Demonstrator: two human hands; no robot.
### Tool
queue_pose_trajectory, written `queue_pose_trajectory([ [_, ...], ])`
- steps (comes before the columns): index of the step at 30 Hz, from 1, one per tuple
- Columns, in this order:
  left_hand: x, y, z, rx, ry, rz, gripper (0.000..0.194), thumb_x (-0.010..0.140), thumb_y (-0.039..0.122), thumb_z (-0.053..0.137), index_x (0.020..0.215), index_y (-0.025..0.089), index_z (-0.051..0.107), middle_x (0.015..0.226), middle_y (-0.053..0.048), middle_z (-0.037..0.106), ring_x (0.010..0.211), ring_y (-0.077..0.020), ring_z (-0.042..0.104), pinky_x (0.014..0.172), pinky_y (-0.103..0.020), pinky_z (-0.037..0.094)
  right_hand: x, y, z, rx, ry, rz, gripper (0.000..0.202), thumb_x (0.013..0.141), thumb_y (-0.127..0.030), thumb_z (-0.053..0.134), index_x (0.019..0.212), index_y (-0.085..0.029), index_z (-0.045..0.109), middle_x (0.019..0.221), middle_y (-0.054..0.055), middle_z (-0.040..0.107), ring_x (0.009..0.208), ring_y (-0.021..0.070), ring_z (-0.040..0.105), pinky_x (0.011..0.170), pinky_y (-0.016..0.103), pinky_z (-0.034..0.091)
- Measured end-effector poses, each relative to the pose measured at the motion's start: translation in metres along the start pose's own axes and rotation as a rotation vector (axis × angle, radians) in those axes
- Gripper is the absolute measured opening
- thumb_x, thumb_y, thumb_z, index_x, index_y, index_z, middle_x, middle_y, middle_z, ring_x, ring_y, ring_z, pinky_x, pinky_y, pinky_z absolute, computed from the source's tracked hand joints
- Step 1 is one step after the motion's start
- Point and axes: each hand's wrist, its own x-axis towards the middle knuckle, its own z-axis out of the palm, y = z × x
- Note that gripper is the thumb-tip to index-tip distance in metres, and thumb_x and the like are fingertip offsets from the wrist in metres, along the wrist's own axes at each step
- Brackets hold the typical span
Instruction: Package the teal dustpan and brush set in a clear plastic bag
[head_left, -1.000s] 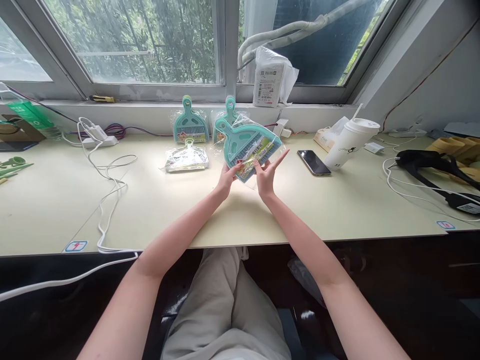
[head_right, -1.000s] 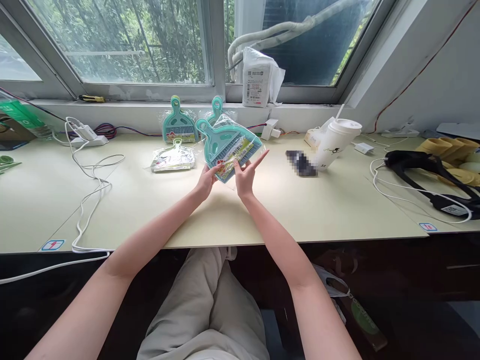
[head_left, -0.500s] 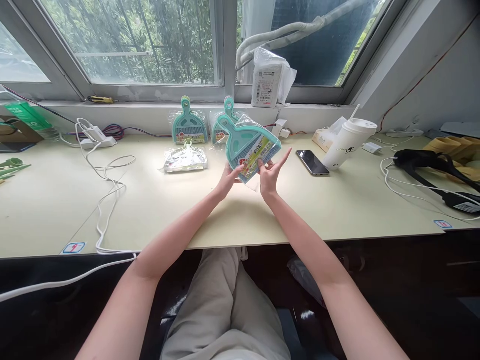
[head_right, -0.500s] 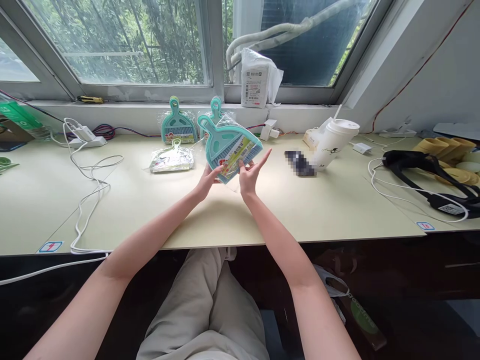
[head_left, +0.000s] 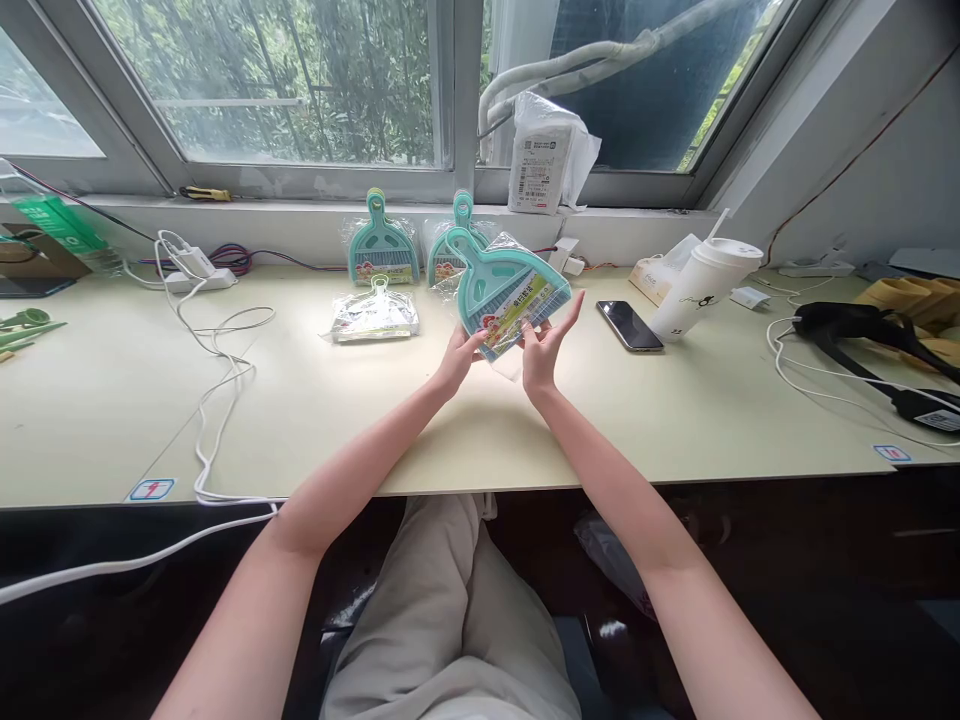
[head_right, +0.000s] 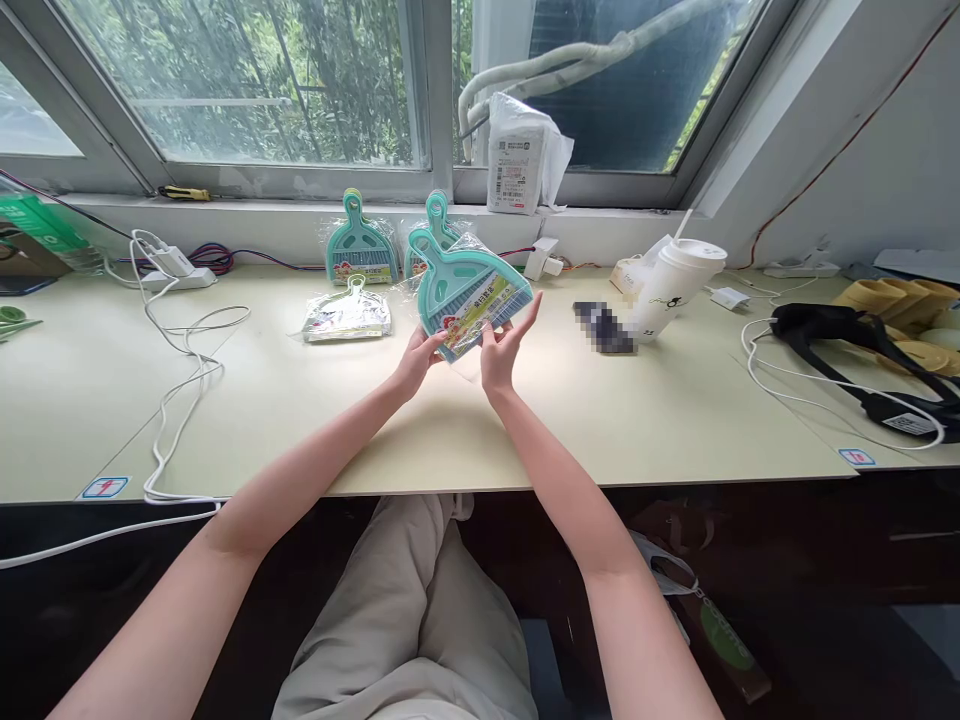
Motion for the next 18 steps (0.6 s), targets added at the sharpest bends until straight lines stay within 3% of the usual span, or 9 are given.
queue_pose_trajectory([
  [3, -0.0030, 0.0026, 0.0012, -0.024, -0.014, -0.004, 0.050, 0.078, 0.037, 0.066, 0.122, 0.021, 0.048, 0.125, -0.010, 0.063, 0.108, -0.0319, 0.066, 0.095, -0.054, 0.052, -0.0001, -0.0016, 0.0002, 0.037, 0.046, -0.042, 0.093, 0.089, -0.029, 0.049, 0.151, -0.042, -0.019, 0.162, 0.007, 0.014, 0.124, 0.0200, 0.054, 0.089, 0.040, 0.057],
  [10, -0.0002, 0.0027, -0.0043, -0.058, 0.037, 0.019, 0.047, 0.081, 0.036, 0.064, 0.123, 0.025, 0.046, 0.127, -0.006, 0.062, 0.110, -0.0279, 0.066, 0.097, -0.050, 0.054, 0.0010, -0.0009, -0.0011, 0.064, -0.117, -0.027, 0.105, 0.081, -0.037, 0.066, 0.151, -0.046, -0.012, 0.160, 0.006, 0.024, 0.120, 0.0239, 0.057, 0.085, 0.044, 0.060],
  [14, -0.0003, 0.0028, -0.0038, -0.050, 0.060, -0.002, 0.051, 0.082, 0.038, 0.063, 0.128, 0.026, 0.042, 0.130, -0.007, 0.060, 0.109, -0.0267, 0.066, 0.094, -0.048, 0.055, 0.0015, 0.0019, 0.0003, 0.053, -0.139, -0.036, 0.108, 0.080, -0.041, 0.068, 0.151, -0.047, -0.014, 0.161, 0.004, 0.020, 0.130, 0.0253, 0.049, 0.090, 0.047, 0.058],
  [18, -0.0040, 0.0025, 0.0019, -0.006, 0.010, -0.052, 0.060, 0.083, 0.040, 0.064, 0.135, 0.027, 0.036, 0.132, -0.009, 0.059, 0.109, -0.0270, 0.066, 0.092, -0.048, 0.055, 0.0014, 0.0037, 0.0020, 0.026, -0.083, -0.052, 0.109, 0.081, -0.034, 0.068, 0.150, -0.048, -0.017, 0.163, 0.001, 0.010, 0.144, 0.0246, 0.033, 0.101, 0.049, 0.052],
])
